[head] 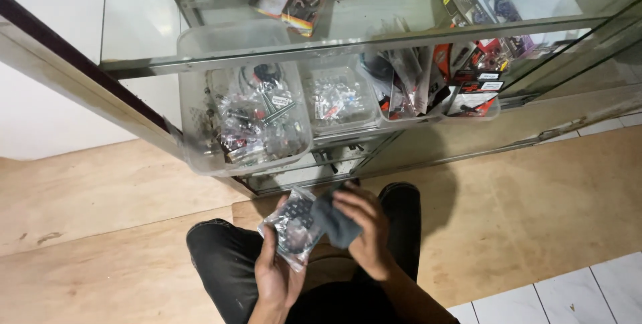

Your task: Cleaning small motorcycle parts in plastic packaging with a cloth inside a display case.

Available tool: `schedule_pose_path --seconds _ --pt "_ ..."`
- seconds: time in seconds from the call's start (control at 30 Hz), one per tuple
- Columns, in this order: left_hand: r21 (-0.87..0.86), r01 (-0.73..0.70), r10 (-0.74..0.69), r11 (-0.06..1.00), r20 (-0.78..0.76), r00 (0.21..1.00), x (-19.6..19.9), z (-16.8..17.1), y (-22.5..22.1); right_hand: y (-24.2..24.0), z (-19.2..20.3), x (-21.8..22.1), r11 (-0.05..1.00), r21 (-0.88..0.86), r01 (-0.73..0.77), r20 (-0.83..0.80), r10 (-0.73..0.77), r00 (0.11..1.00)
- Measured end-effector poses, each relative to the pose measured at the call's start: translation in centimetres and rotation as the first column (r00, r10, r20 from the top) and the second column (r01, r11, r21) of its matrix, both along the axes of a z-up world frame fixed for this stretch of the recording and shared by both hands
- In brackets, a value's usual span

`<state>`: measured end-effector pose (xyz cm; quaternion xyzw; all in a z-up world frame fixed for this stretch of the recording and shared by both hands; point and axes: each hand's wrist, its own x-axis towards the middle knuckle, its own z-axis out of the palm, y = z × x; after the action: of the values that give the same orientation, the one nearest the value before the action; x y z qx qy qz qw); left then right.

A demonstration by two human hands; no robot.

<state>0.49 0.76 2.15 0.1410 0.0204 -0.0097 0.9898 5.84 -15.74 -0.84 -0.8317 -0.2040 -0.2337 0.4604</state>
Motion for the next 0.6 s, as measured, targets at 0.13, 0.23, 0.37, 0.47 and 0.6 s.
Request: schedule_pose_path --seconds 0.13,0.23,0.37,0.47,0.6 --pt "0.010 -0.017 0.017 1.000 -0.033 0.999 0.1 -0.1 -0.2 0.2 2.9 -0.5 0.990 -0.065 0.125 0.022 -0.124 0.992" --pt "0.102 0.020 -0.004 0.995 -0.154 0.988 0.2 -0.1 -0.6 1.7 2.8 -1.7 0.998 -0.051 0.021 0.295 -0.005 0.955" --pt "0.050 0.024 -0.018 0.998 -0.114 0.993 -0.2 0.1 -0.6 2.9 3.3 -3.2 0.953 -0.156 -0.259 0.141 0.281 0.949" --pt "-0.035 0.004 -0.006 0.999 -0.039 0.999 -0.3 1.0 0.0 2.6 1.7 -2.2 0.966 -0.145 -0.214 0.117 0.231 0.966" --pt "-0.035 -0.030 0.032 0.999 0.043 0.999 -0.3 0.7 0.5 1.1 0.3 -0.1 0.994 -0.070 -0.080 -0.006 0.080 0.997"
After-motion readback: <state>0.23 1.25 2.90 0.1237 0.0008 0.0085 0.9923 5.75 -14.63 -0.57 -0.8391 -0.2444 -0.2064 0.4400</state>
